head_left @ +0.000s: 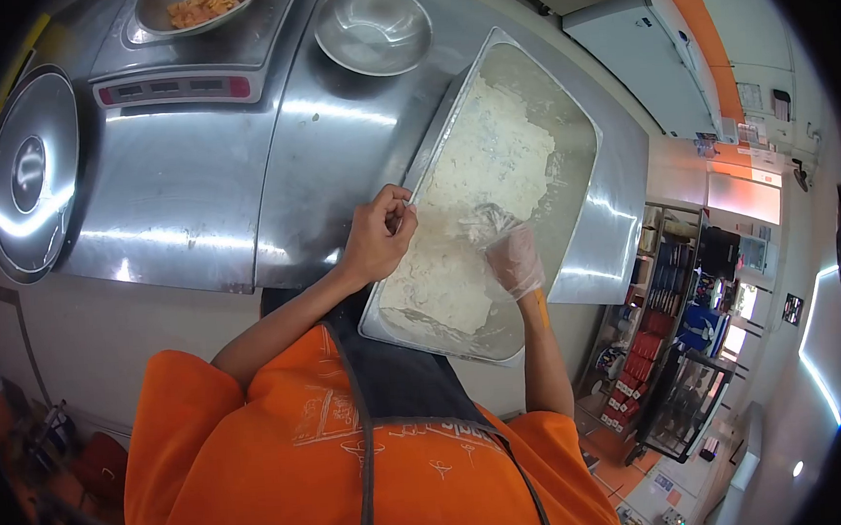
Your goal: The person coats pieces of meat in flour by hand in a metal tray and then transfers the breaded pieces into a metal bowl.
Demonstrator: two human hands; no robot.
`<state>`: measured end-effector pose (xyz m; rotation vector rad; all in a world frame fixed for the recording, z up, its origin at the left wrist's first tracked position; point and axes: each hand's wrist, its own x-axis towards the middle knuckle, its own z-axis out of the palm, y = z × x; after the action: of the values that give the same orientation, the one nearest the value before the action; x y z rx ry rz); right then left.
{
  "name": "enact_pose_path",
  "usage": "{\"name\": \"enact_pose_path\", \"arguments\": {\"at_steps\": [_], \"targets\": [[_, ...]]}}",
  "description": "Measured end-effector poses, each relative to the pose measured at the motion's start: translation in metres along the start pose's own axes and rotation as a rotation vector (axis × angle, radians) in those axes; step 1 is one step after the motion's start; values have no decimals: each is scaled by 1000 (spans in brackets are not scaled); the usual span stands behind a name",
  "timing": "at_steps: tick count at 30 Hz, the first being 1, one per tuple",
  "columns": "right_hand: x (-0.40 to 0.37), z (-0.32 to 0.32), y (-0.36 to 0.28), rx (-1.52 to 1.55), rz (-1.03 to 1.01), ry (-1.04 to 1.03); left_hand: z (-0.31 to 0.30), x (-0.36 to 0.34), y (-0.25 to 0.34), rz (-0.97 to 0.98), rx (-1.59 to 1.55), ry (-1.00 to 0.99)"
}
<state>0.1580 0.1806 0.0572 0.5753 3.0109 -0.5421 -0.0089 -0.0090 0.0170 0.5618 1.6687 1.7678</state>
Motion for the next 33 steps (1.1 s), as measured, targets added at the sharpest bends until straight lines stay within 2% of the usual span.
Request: {"name": "enact_pose_path", "arguments": {"at_steps": [2, 4, 5, 7, 11, 13, 17, 19, 20, 21, 22, 23, 25, 26, 28, 30, 32, 33], "targets": [[6, -16, -12, 17, -23, 27, 0, 0, 0, 2, 2, 7], [12, -35, -24, 343, -105, 9, 0, 1, 0, 4, 5, 11], [14, -46, -33, 341, -107, 7, 0, 1, 0, 4, 3, 9], [12, -62, -48, 423, 179, -45, 0, 1, 2, 2, -1, 7], [6, -56, -30, 205, 202, 0, 0, 0, 4, 1, -6, 12], [16, -67, -43, 582, 181, 13, 0, 0, 4, 7, -7, 13], [14, -77, -35, 350, 100, 44, 0, 0, 2, 3, 3, 12], [11, -80, -34, 210, 116, -21, 1, 0, 2, 9, 4, 14], [12, -81, -32, 208, 113, -22, 1, 1, 1, 13, -1, 17], [14, -78, -29, 392, 94, -55, 1, 0, 0, 16, -5, 20], [16, -76, -26, 576, 76, -88, 0, 0, 0, 16, -4, 21], [19, -72, -25, 576, 76, -85, 0, 0, 0, 11, -9, 17], [35, -61, -24, 848, 219, -127, 1, 1, 1, 13, -17, 10], [47, -47, -15, 845, 220, -122, 1, 0, -1, 2, -20, 1], [68, -5, 10, 206, 105, -94, 0, 0, -1, 1, -23, -10], [71, 50, 6, 452, 196, -58, -1, 0, 1, -8, -22, -15], [59, 83, -38, 230, -18, 297, -2, 1, 3, 12, -5, -7], [50, 83, -45, 470, 85, 110, -2, 0, 3, 20, 10, -6]]}}
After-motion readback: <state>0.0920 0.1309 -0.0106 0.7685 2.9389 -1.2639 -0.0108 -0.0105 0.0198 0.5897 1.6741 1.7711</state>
